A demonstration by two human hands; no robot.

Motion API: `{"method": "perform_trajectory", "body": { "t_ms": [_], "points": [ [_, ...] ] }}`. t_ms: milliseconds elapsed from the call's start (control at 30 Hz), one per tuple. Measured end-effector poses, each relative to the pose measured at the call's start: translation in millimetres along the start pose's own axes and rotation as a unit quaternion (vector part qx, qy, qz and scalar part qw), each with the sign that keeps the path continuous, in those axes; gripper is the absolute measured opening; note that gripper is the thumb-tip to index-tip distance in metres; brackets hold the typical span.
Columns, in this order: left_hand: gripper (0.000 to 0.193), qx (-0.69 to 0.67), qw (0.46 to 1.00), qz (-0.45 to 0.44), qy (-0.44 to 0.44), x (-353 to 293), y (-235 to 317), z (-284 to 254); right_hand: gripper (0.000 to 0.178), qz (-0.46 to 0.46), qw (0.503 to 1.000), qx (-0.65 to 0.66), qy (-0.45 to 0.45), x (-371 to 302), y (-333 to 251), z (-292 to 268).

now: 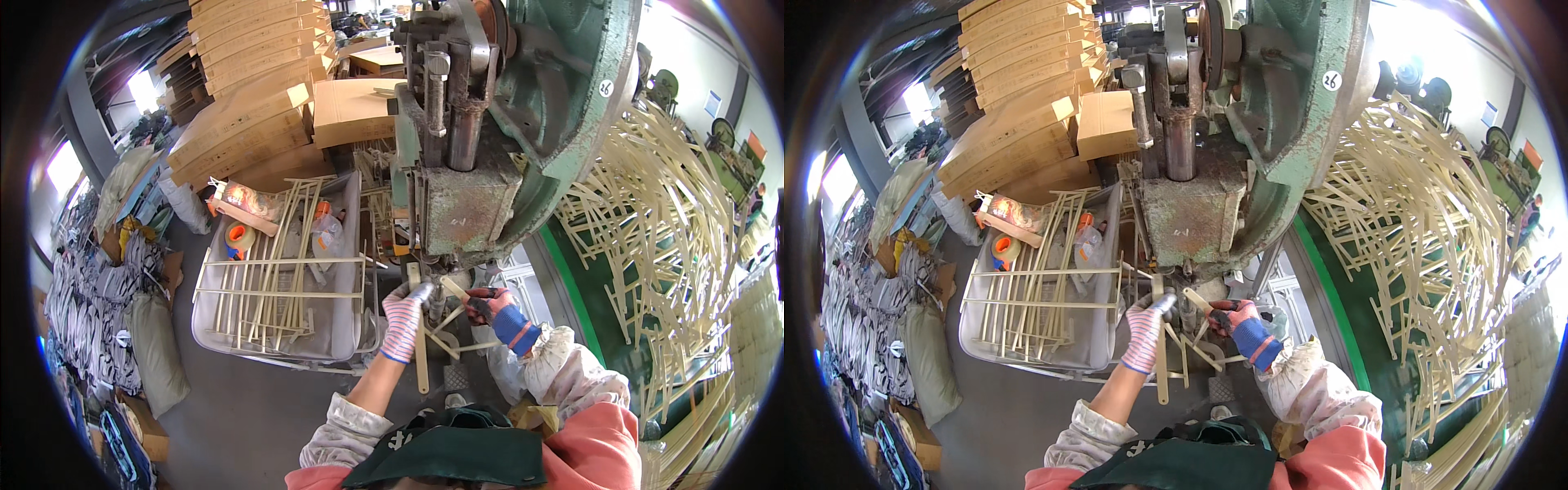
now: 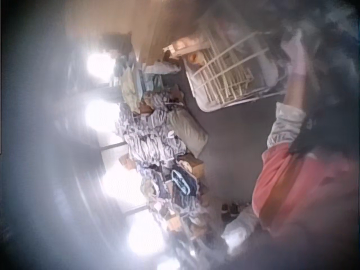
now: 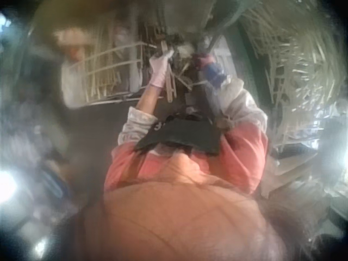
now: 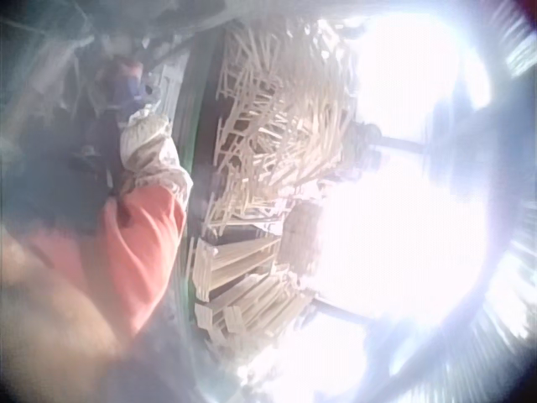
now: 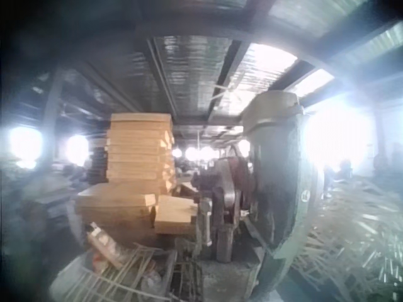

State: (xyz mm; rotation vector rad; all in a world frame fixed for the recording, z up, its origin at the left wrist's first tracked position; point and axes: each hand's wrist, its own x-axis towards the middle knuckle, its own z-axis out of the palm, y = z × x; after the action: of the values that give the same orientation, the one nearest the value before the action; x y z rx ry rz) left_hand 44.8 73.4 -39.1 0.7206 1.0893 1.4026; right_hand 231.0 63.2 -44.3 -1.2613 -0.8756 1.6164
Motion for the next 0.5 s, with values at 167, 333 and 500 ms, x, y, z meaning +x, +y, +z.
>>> {"method": "perform_trajectory", "body": {
  "t_ms": [167, 333, 500],
  "points": [
    [0.011, 0.037, 0.997, -0.069, -0.011, 7, -16, 14, 0.022, 0.059, 0.996, 0.066, -0.030, 15, 2, -9],
    [0.010, 0.073, 0.995, -0.060, -0.007, 10, -18, 16, 0.021, 0.107, 0.977, 0.146, -0.108, 25, 11, -9],
    [0.017, 0.147, 0.989, 0.017, -0.017, -5, -18, 19, 0.029, 0.101, 0.985, -0.127, -0.054, 44, 30, -25]
  ]
}}
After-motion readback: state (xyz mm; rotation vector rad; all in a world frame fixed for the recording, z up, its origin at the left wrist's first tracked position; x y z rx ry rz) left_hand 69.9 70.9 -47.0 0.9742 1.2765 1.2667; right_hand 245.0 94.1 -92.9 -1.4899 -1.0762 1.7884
